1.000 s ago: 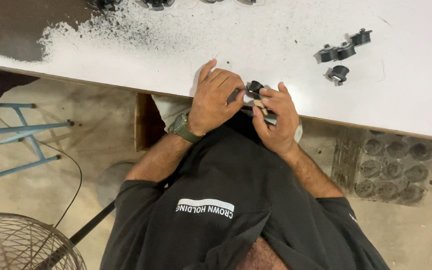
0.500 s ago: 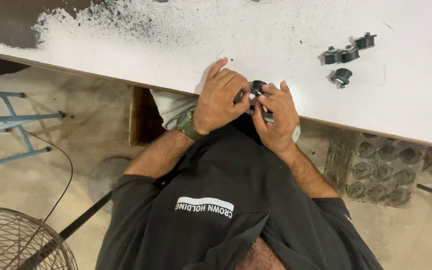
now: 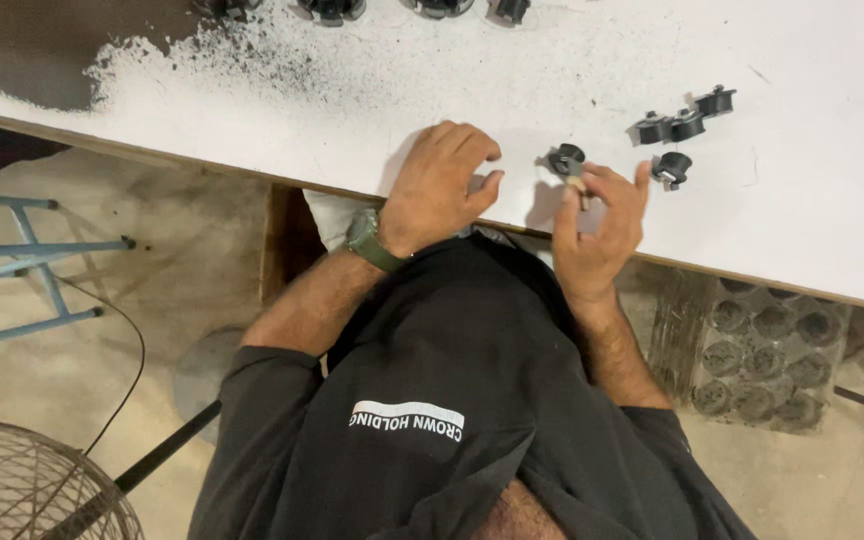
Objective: The person sits at a workbench assembling small black plastic components into circular hub assemblies. They pick up parts one at a time, press and fit them into the hub by hand, and use a small hand tool to help seat the pieces, placing finished hubs aside on the table.
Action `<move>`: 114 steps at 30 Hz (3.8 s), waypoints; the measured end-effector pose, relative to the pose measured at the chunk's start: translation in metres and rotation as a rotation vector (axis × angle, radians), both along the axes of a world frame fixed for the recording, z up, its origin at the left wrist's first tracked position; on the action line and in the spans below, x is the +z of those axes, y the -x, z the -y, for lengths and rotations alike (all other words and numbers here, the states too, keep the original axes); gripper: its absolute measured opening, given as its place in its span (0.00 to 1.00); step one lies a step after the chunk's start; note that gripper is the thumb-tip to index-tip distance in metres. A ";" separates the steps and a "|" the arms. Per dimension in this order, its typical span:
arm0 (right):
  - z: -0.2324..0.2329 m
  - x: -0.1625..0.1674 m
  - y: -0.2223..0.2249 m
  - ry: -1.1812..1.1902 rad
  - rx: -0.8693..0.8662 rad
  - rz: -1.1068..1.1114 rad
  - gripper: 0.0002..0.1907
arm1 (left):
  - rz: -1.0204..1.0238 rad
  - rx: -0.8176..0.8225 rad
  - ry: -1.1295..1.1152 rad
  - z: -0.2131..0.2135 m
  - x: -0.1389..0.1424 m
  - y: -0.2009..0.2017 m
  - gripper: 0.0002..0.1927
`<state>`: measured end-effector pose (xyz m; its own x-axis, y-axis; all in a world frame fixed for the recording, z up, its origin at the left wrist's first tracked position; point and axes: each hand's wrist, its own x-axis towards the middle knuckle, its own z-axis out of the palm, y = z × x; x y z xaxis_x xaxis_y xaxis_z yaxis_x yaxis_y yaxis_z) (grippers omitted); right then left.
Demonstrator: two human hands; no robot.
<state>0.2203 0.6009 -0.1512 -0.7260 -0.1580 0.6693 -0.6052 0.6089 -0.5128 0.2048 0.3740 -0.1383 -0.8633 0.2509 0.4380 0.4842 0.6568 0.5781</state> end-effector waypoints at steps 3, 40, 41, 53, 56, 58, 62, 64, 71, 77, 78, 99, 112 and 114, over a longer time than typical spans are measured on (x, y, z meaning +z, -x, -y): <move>-0.009 -0.009 0.003 0.152 0.002 -0.097 0.14 | -0.042 0.020 0.155 0.012 0.003 0.047 0.14; -0.001 0.001 -0.004 -0.316 -0.088 0.113 0.19 | -0.117 -0.044 0.144 -0.027 0.008 -0.023 0.21; -0.001 0.000 -0.004 -0.313 -0.089 0.110 0.18 | -0.134 -0.041 0.185 -0.026 0.006 -0.019 0.21; -0.006 -0.011 -0.006 -0.281 -0.102 0.078 0.17 | -0.198 0.061 0.103 -0.027 -0.004 -0.027 0.10; -0.012 -0.020 -0.007 -0.115 -0.087 -0.028 0.11 | -0.175 0.073 0.059 -0.027 -0.005 -0.028 0.10; -0.016 -0.025 -0.009 -0.065 -0.003 -0.048 0.13 | -0.158 0.074 0.028 -0.027 -0.007 -0.029 0.10; -0.012 -0.028 -0.011 0.091 0.208 -0.033 0.20 | -0.143 0.076 -0.022 -0.027 -0.009 -0.029 0.09; -0.008 -0.026 -0.009 -0.007 0.190 -0.007 0.19 | -0.135 0.067 -0.035 -0.026 -0.009 -0.028 0.09; 0.002 -0.014 -0.006 -0.110 0.149 -0.001 0.20 | -0.123 0.051 -0.068 -0.022 -0.012 -0.028 0.09; 0.005 -0.015 -0.006 -0.117 0.146 0.004 0.20 | -0.205 0.042 -0.046 -0.024 -0.017 -0.026 0.09; 0.005 -0.015 -0.006 -0.114 0.144 0.000 0.20 | -0.223 0.043 -0.030 -0.025 -0.018 -0.026 0.08; 0.007 -0.016 -0.005 -0.095 0.139 -0.005 0.19 | -0.034 0.085 0.006 -0.027 -0.012 -0.025 0.06; 0.001 -0.029 -0.008 -0.061 0.268 -0.060 0.21 | -0.061 0.072 -0.013 -0.028 -0.020 -0.024 0.05; 0.003 -0.029 -0.008 -0.067 0.247 -0.051 0.21 | -0.065 0.065 -0.006 -0.027 -0.021 -0.023 0.05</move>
